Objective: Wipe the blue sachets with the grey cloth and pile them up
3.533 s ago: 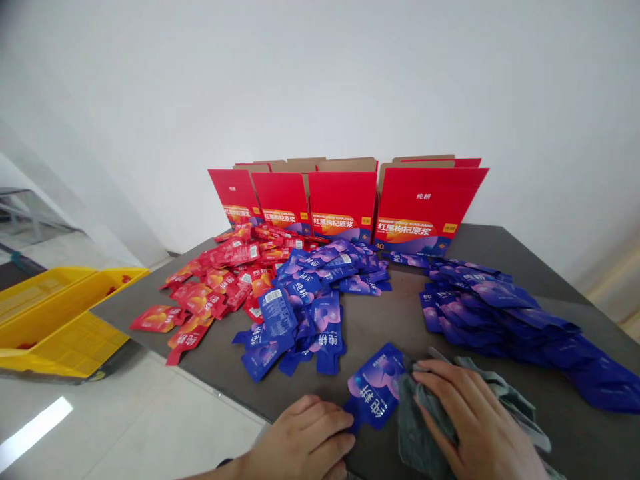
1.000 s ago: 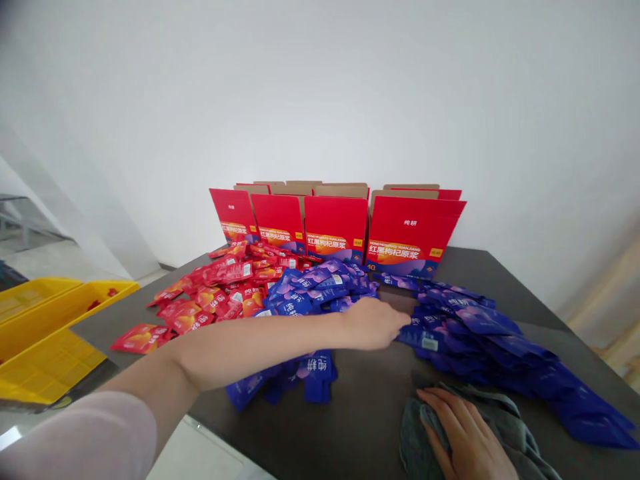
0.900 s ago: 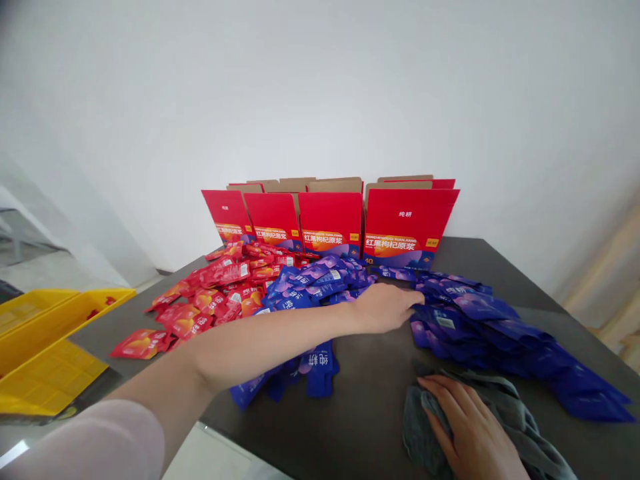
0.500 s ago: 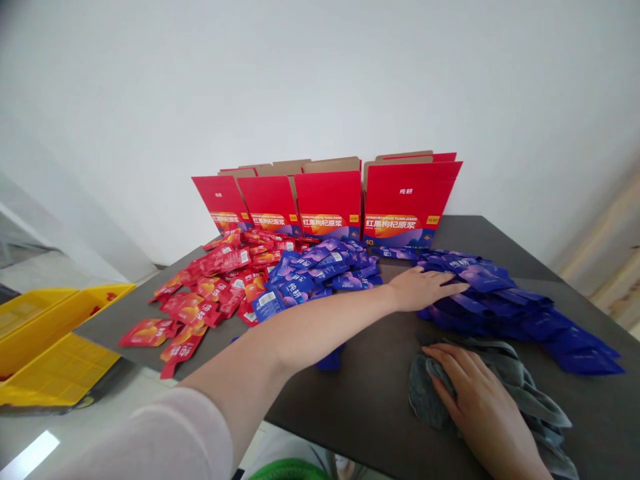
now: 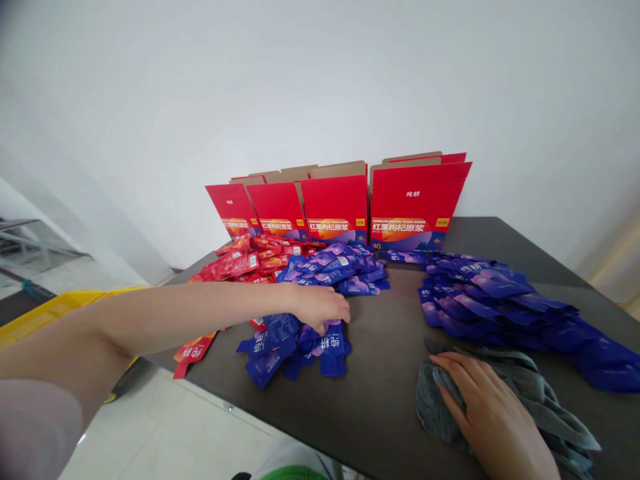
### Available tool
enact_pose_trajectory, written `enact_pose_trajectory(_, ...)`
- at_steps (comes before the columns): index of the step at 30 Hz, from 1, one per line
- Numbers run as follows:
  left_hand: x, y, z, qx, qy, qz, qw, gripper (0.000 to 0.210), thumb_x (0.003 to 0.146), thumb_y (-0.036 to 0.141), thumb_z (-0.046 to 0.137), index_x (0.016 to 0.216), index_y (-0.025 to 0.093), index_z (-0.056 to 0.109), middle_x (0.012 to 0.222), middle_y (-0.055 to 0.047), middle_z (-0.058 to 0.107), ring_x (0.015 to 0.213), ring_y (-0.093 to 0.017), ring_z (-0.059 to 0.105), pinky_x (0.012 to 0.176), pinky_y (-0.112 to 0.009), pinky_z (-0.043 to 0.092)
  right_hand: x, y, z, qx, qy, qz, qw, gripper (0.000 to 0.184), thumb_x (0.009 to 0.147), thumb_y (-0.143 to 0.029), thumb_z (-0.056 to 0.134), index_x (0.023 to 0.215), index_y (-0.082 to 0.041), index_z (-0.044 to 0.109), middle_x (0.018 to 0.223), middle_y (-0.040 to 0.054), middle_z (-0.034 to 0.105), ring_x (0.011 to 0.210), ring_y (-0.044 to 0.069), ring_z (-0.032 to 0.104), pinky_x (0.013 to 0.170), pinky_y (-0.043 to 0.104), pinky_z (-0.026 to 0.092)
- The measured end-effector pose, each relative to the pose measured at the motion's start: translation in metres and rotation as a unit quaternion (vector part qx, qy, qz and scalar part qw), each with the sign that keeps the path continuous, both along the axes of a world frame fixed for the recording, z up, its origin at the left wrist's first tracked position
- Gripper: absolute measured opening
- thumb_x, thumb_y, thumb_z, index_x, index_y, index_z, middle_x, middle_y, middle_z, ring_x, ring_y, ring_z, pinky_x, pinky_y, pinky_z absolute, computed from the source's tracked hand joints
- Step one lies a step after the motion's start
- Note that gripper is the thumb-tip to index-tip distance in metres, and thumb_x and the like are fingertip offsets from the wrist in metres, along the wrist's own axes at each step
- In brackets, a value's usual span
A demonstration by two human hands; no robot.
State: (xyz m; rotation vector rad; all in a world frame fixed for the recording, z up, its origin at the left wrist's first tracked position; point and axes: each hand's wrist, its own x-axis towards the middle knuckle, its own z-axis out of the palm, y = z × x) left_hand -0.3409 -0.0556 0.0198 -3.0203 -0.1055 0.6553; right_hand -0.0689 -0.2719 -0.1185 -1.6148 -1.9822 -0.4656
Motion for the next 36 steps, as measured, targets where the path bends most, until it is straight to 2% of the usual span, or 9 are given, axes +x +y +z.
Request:
enact_pose_trajectory(6,0.002,-0.008,0.020,0.028,-0.036,-0.030,0.998,0.024,0.075,0.022,0.084,0.091,0.023,0.066,0.108,-0.004,0.067,0.107,-0.024,0.060,0.087,-0.034,0.041,0.000,0.000,0.001,0.010,-0.005,-0.001,1.000,0.044,0.101,-0.055,0.036,0.121,-0.024,0.061,0.113,0.0048,0.069,0.103,0.021,0.067,0.092,0.038,0.051)
enact_pose_trajectory(9,0.006,-0.022,0.028,0.022,-0.093,-0.103,0.990,0.009,0.086,0.018,0.071,0.090,0.026,0.067,0.098,-0.002,0.070,0.101,-0.021,0.061,0.087,-0.036,0.041,0.000,0.001,-0.001,0.009,-0.008,-0.007,1.000,0.043,0.101,-0.055,0.037,0.120,-0.024,0.062,0.114,0.0049,0.069,0.103,0.021,0.067,0.092,0.037,0.052)
enact_pose_trajectory(13,0.030,-0.051,0.013,0.017,-0.157,-0.259,0.953,0.022,0.089,0.013,0.063,0.074,0.029,0.068,0.090,0.000,0.071,0.104,-0.021,0.061,0.102,-0.040,0.038,0.000,0.001,-0.002,0.001,-0.011,-0.012,1.000,0.042,0.101,-0.054,0.038,0.121,-0.025,0.061,0.114,0.0048,0.069,0.105,0.020,0.066,0.094,0.037,0.052)
enact_pose_trajectory(16,0.056,-0.070,-0.008,0.072,-0.212,-0.307,0.925,0.027,0.095,0.014,0.055,0.079,0.028,0.073,0.108,-0.004,0.071,0.116,-0.023,0.058,0.104,-0.041,0.039,0.001,0.000,-0.003,0.001,-0.020,-0.011,1.000,0.043,0.101,-0.054,0.038,0.121,-0.024,0.060,0.115,0.0059,0.068,0.105,0.021,0.066,0.093,0.037,0.052)
enact_pose_trajectory(20,0.052,-0.094,-0.028,0.091,-0.289,-0.173,0.937,0.033,0.103,0.017,0.040,0.119,0.021,0.069,0.131,-0.009,0.062,0.116,-0.020,0.057,0.085,-0.034,0.046,0.007,-0.002,-0.009,0.008,-0.028,-0.011,1.000,0.045,0.102,-0.054,0.035,0.123,-0.022,0.059,0.116,0.0080,0.067,0.107,0.023,0.065,0.092,0.040,0.052)
enact_pose_trajectory(23,0.013,-0.124,-0.042,0.062,-0.294,0.005,0.954,0.023,0.102,0.023,0.046,0.115,0.017,0.064,0.115,-0.008,0.064,0.100,-0.019,0.060,0.076,-0.033,0.048,0.012,-0.002,-0.012,-0.015,-0.004,-0.015,1.000,0.049,0.102,-0.055,0.034,0.128,-0.021,0.056,0.120,0.0090,0.066,0.111,0.026,0.063,0.096,0.045,0.050)
enact_pose_trajectory(26,-0.028,-0.158,-0.065,0.052,-0.273,0.114,0.954,0.023,0.102,0.031,0.049,0.111,0.015,0.063,0.113,-0.007,0.067,0.096,-0.020,0.063,0.081,-0.035,0.050,0.003,0.000,-0.004,-0.012,0.003,-0.019,1.000,0.051,0.101,-0.056,0.032,0.128,-0.019,0.057,0.120,0.0107,0.065,0.111,0.028,0.061,0.098,0.049,0.048)
enact_pose_trajectory(31,-0.053,-0.184,-0.101,0.034,-0.300,0.121,0.946,0.044,0.105,0.039,0.043,0.136,0.010,0.054,0.146,-0.011,0.056,0.138,-0.022,0.048,0.120,-0.037,0.033,-0.067,0.006,0.023,-0.002,-0.023,0.016,1.000,0.034,0.099,-0.035,0.045,0.126,-0.020,0.059,0.121,0.0095,0.067,0.112,0.026,0.060,0.097,0.046,0.048)
enact_pose_trajectory(36,-0.052,-0.179,-0.107,-0.015,-0.301,0.123,0.946,0.039,0.102,0.037,0.046,0.127,0.011,0.060,0.143,-0.011,0.060,0.139,-0.022,0.050,0.125,-0.041,0.028,-0.111,0.016,0.020,-0.023,-0.101,0.036,0.994,0.033,0.093,-0.021,0.051,0.125,-0.021,0.061,0.128,0.0082,0.067,0.122,0.030,0.056,0.096,0.048,0.049)
